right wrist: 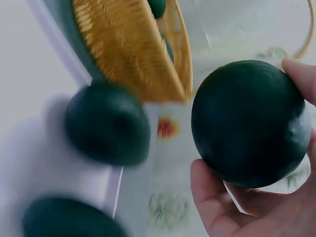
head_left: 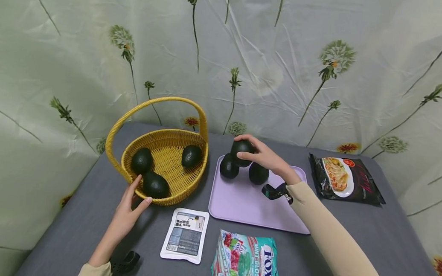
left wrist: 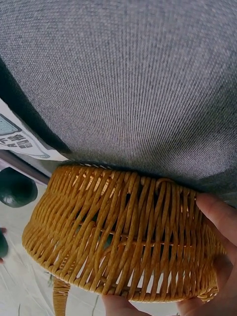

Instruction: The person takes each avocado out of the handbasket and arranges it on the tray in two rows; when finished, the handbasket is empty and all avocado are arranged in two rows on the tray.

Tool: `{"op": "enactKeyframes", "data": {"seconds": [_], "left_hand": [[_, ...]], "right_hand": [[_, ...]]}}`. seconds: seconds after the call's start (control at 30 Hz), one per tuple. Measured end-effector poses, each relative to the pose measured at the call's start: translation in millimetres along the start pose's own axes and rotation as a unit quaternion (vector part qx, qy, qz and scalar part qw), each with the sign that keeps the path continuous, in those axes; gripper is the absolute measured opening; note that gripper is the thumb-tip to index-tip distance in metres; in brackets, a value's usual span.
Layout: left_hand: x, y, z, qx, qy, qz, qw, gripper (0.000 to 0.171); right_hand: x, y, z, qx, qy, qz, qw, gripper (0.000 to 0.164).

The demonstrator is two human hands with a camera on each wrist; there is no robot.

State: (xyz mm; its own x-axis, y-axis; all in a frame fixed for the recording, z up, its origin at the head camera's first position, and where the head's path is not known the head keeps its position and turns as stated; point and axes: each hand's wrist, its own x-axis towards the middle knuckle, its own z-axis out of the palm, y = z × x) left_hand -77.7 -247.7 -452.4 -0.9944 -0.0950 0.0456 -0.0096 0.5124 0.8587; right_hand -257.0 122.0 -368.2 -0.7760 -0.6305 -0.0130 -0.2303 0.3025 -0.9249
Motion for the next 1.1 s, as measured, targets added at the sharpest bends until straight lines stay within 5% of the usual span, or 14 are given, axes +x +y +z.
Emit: {"op": "enactKeyframes", "data": {"seconds": [0.37,0.6,1.1], "left_hand": [[-0.4,-0.2,0.4,0.003,0.007,0.005,1.0000,0.072],[-1.1,0.4,0.9,0.004,0.009,0.005,0.9999,0.072],[0.3,0.3,2.3,0.004,0.009,0.005,0.9999,0.073]], "right_hand": [[-66.7,43.3,-52.7,-0.031,0.050,0.048,0.997,0.051],[-101.4,63.7,-67.9,-0.041,0.078,0.103,0.991,0.054],[-113.2,92.7,-59.5,-0.185,0.093,0.137,0.969,0.060]]}}
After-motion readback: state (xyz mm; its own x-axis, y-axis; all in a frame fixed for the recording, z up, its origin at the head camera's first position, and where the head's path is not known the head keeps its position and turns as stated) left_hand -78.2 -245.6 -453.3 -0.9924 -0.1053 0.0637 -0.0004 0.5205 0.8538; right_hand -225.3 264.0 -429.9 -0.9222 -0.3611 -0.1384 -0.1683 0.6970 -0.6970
